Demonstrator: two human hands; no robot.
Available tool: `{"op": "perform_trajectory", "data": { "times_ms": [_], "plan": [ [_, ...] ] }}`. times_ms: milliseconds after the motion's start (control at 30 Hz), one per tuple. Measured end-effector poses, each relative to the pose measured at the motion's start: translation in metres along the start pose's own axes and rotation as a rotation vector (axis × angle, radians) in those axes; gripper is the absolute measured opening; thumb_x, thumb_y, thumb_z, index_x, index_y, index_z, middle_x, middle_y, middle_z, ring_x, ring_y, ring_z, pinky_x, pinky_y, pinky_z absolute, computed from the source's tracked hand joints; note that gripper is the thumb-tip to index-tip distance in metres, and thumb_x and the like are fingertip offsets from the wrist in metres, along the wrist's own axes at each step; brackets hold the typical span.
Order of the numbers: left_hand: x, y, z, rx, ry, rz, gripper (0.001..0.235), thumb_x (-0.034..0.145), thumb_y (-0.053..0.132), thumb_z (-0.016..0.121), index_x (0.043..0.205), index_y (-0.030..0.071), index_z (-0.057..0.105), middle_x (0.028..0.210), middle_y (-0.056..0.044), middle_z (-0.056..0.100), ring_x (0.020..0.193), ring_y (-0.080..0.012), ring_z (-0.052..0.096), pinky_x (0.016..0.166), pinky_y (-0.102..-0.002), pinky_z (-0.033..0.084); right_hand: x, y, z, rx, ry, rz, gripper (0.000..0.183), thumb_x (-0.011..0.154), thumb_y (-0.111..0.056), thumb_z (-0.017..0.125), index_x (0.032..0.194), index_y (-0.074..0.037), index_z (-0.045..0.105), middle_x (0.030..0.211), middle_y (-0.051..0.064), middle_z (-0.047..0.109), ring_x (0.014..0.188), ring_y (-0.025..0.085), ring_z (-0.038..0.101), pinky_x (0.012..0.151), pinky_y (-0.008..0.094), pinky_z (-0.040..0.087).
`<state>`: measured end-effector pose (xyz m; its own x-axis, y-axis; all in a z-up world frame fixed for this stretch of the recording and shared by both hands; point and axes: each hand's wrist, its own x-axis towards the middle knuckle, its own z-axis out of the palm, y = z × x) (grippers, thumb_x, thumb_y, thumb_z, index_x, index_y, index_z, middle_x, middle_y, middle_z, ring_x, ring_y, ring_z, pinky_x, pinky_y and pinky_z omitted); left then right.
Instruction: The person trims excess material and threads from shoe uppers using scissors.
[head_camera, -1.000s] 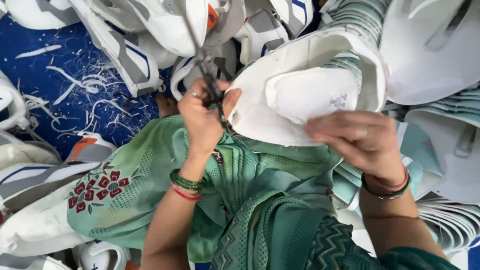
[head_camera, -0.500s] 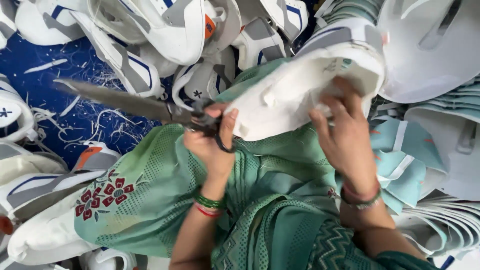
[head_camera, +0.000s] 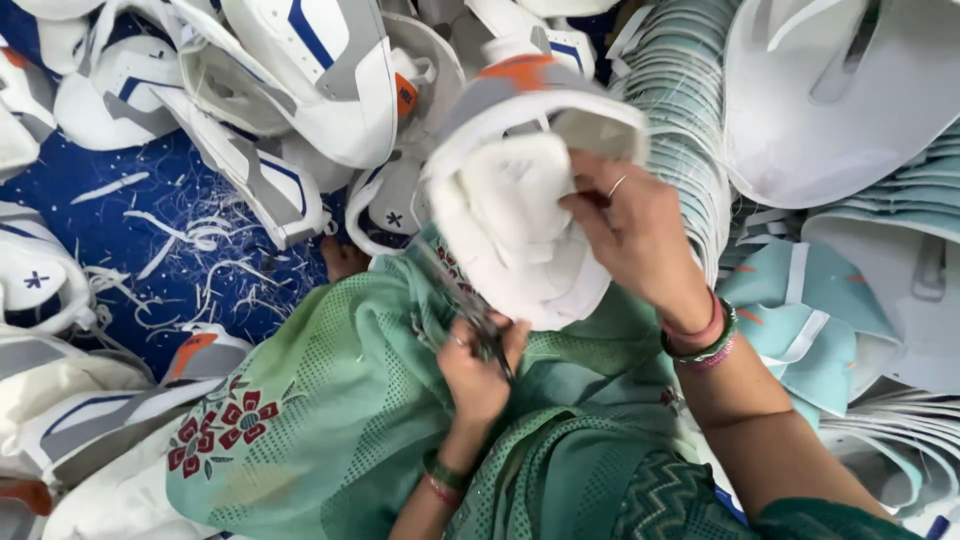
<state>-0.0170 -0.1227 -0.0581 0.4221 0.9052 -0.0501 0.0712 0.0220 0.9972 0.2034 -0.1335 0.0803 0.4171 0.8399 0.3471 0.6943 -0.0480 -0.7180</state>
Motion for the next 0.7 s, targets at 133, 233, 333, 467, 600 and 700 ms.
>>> {"op": "perform_trajectory", "data": {
  "times_ms": [133, 233, 333, 467, 600, 700],
  "plan": [
    [-0.021, 0.009, -0.019, 0.027, -0.189, -0.04, 0.019, 0.082, 0.009, 0.087, 0.092, 0.002, 0.073, 0.084, -0.005, 0.079, 0.077, -0.006, 0.071, 0.074, -0.025, 0.06, 0.005, 0.006, 0.008, -0.224, -0.009, -0.168, 0.02, 0.088, -0.002, 0.08, 0.106, -0.001, 0.072, 0.084, 0.013, 0.067, 0.076, 0.032, 0.064, 0.068, 0.041, 0.052],
    [-0.021, 0.033, -0.033, -0.023, -0.418, -0.269, 0.019, 0.081, 0.008, 0.088, 0.093, 0.0, 0.075, 0.086, -0.008, 0.08, 0.078, -0.0081, 0.07, 0.074, -0.026, 0.06, 0.003, 0.01, 0.014, -0.301, -0.004, -0.142, 0.017, 0.09, 0.003, 0.073, 0.106, -0.003, 0.074, 0.092, 0.013, 0.068, 0.084, 0.035, 0.067, 0.074, 0.043, 0.054],
    [-0.007, 0.048, -0.039, -0.208, -0.549, -0.272, 0.023, 0.081, 0.004, 0.085, 0.094, -0.002, 0.068, 0.096, -0.008, 0.079, 0.087, -0.0113, 0.076, 0.081, -0.027, 0.062, 0.001, 0.01, 0.015, -0.407, 0.024, -0.108, 0.027, 0.088, 0.008, 0.066, 0.112, -0.003, 0.072, 0.099, 0.014, 0.068, 0.088, 0.036, 0.067, 0.075, 0.043, 0.054],
    [0.01, 0.067, -0.049, -0.362, -0.77, -0.463, 0.017, 0.088, 0.003, 0.079, 0.099, -0.003, 0.068, 0.098, -0.008, 0.076, 0.09, -0.0125, 0.074, 0.083, -0.028, 0.061, 0.001, 0.003, 0.018, -0.42, 0.1, -0.049, 0.013, 0.096, 0.003, 0.07, 0.107, -0.001, 0.064, 0.097, 0.015, 0.064, 0.083, 0.037, 0.065, 0.07, 0.045, 0.052],
    [0.019, 0.074, -0.046, -0.438, -0.864, -0.701, 0.017, 0.09, 0.01, 0.078, 0.097, -0.002, 0.069, 0.09, -0.01, 0.076, 0.081, -0.015, 0.075, 0.072, -0.029, 0.061, -0.001, 0.006, 0.014, -0.219, 0.098, 0.052, 0.012, 0.099, 0.009, 0.063, 0.108, 0.002, 0.062, 0.097, 0.017, 0.063, 0.076, 0.032, 0.066, 0.065, 0.04, 0.053],
    [0.023, 0.067, -0.045, -0.468, -0.831, -0.763, 0.018, 0.089, 0.011, 0.08, 0.093, -0.002, 0.067, 0.087, -0.012, 0.075, 0.076, -0.0169, 0.075, 0.067, -0.03, 0.061, -0.001, 0.007, 0.011, -0.176, 0.074, 0.064, 0.011, 0.1, 0.01, 0.062, 0.109, 0.003, 0.061, 0.097, 0.016, 0.063, 0.074, 0.03, 0.067, 0.065, 0.039, 0.053]
  ]
}}
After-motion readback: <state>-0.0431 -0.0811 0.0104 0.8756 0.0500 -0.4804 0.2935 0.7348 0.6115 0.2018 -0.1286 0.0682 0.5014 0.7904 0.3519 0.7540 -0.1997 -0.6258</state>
